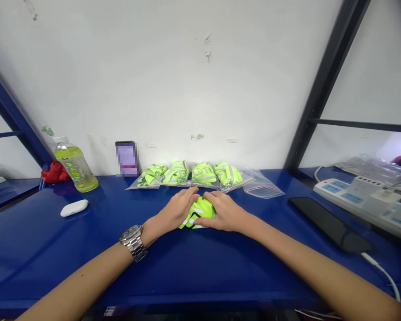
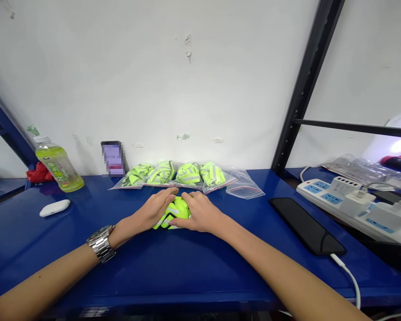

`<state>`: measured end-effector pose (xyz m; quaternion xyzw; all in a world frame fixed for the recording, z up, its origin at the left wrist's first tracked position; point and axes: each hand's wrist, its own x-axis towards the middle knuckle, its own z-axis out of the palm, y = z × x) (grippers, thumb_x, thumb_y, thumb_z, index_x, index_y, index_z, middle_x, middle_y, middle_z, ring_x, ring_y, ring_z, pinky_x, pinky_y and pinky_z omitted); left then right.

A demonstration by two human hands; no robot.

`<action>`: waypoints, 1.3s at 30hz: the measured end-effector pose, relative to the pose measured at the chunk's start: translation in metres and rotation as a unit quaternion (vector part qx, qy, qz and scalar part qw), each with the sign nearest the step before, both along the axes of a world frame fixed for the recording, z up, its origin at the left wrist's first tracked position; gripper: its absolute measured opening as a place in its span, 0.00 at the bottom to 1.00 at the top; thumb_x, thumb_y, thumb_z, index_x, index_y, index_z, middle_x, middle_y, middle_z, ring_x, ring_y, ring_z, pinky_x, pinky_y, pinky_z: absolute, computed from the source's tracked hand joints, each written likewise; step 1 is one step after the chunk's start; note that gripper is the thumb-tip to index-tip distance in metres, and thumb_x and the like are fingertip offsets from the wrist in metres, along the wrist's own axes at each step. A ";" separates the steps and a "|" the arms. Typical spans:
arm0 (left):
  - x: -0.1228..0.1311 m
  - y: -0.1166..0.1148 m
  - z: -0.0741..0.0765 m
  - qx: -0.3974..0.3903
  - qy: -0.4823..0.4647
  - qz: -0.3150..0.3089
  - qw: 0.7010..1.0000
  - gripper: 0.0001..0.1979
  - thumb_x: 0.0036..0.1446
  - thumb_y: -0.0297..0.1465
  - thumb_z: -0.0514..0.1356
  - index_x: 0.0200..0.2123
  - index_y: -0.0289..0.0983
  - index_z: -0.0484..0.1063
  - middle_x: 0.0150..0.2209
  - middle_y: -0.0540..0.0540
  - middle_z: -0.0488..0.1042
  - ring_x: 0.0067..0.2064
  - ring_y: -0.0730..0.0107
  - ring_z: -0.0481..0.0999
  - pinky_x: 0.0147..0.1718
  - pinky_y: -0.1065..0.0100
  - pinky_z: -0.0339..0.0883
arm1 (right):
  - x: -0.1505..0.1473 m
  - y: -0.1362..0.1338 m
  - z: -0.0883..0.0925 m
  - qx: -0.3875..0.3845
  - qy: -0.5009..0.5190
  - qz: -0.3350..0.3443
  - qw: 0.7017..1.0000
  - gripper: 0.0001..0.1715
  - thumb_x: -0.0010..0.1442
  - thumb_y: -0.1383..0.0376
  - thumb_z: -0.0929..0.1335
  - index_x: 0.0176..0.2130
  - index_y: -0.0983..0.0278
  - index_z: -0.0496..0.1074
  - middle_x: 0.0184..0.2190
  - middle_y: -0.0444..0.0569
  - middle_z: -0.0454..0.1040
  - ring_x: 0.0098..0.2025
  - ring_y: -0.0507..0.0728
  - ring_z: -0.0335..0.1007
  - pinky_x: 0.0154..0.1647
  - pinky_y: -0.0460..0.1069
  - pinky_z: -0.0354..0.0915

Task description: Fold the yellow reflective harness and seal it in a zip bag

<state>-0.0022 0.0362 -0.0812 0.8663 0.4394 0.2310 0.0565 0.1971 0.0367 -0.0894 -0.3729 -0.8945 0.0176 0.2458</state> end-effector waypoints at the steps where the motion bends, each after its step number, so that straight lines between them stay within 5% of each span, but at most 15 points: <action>1: -0.003 0.000 -0.001 -0.037 -0.023 -0.009 0.999 0.25 0.69 0.40 0.35 0.59 0.36 0.60 0.56 0.39 0.68 0.58 0.63 0.67 0.56 0.62 0.60 | 0.001 0.002 -0.001 -0.005 0.005 0.007 1.000 0.34 0.54 0.42 0.67 0.44 0.67 0.67 0.38 0.57 0.73 0.41 0.64 0.70 0.41 0.54 0.63; 3: -0.007 -0.004 0.000 -0.078 -0.021 -0.027 0.996 0.27 0.69 0.43 0.35 0.61 0.36 0.57 0.61 0.40 0.63 0.62 0.63 0.61 0.60 0.59 0.55 | 0.002 0.004 -0.001 -0.025 0.014 0.024 0.999 0.34 0.54 0.42 0.67 0.45 0.67 0.67 0.37 0.55 0.74 0.40 0.63 0.70 0.40 0.54 0.63; 6: -0.010 -0.010 0.005 -0.089 0.054 -0.055 0.993 0.39 0.60 0.54 0.49 0.67 0.37 0.46 0.66 0.36 0.53 0.66 0.51 0.53 0.61 0.50 0.51 | 0.003 0.006 0.000 -0.045 0.037 0.048 0.997 0.35 0.55 0.43 0.68 0.50 0.66 0.66 0.39 0.53 0.74 0.41 0.62 0.70 0.40 0.53 0.62; 9: -0.010 -0.012 0.012 -0.082 0.120 -0.060 0.988 0.54 0.46 0.59 0.60 0.67 0.39 0.42 0.64 0.30 0.56 0.63 0.40 0.56 0.55 0.45 0.56 | 0.003 0.005 0.003 -0.060 0.061 0.050 0.995 0.35 0.53 0.44 0.69 0.51 0.64 0.67 0.37 0.50 0.75 0.37 0.59 0.70 0.36 0.50 0.59; 14: -0.006 -0.005 0.027 -0.061 0.195 -0.077 0.976 0.44 0.52 0.56 0.57 0.64 0.36 0.51 0.55 0.30 0.65 0.55 0.41 0.67 0.48 0.53 0.63 | 0.005 0.003 0.004 -0.079 0.087 -0.002 0.993 0.34 0.50 0.39 0.68 0.39 0.65 0.71 0.22 0.41 0.67 0.24 0.52 0.60 0.25 0.47 0.51; 20: 0.004 -0.006 0.039 -0.034 0.250 -0.081 0.964 0.34 0.52 0.44 0.59 0.58 0.34 0.57 0.52 0.34 0.67 0.51 0.45 0.70 0.44 0.58 0.66 | 0.007 0.006 0.001 -0.091 0.152 -0.017 0.984 0.32 0.46 0.40 0.71 0.37 0.64 0.72 0.24 0.43 0.71 0.25 0.52 0.63 0.27 0.47 0.55; 28: 0.009 -0.005 0.031 -0.001 0.220 -0.070 0.973 0.38 0.39 0.30 0.65 0.56 0.34 0.58 0.51 0.34 0.66 0.54 0.42 0.67 0.46 0.54 0.67 | 0.007 0.001 0.005 -0.128 0.237 -0.009 0.963 0.29 0.43 0.44 0.74 0.34 0.65 0.75 0.24 0.43 0.71 0.26 0.53 0.63 0.26 0.47 0.57; 33: 0.004 -0.009 0.023 0.105 0.125 -0.083 0.983 0.37 0.40 0.27 0.63 0.56 0.33 0.57 0.56 0.31 0.62 0.57 0.42 0.63 0.52 0.49 0.63 | 0.007 -0.001 0.016 -0.133 0.300 -0.016 0.945 0.30 0.37 0.48 0.78 0.37 0.63 0.76 0.31 0.46 0.75 0.33 0.57 0.69 0.33 0.49 0.62; 36: 0.005 -0.011 0.022 0.175 0.085 -0.094 0.976 0.37 0.42 0.26 0.61 0.58 0.33 0.55 0.57 0.31 0.61 0.57 0.44 0.64 0.53 0.49 0.63 | 0.007 -0.003 0.018 -0.158 0.364 -0.014 0.918 0.30 0.33 0.53 0.80 0.36 0.63 0.76 0.32 0.46 0.75 0.36 0.58 0.69 0.37 0.50 0.63; 39: 0.008 -0.013 0.025 0.232 0.061 -0.108 0.965 0.35 0.43 0.26 0.60 0.57 0.32 0.57 0.55 0.31 0.63 0.56 0.46 0.66 0.54 0.48 0.63 | 0.003 -0.007 0.015 -0.240 0.469 0.026 0.850 0.30 0.31 0.59 0.81 0.36 0.62 0.75 0.32 0.43 0.73 0.35 0.56 0.69 0.35 0.49 0.64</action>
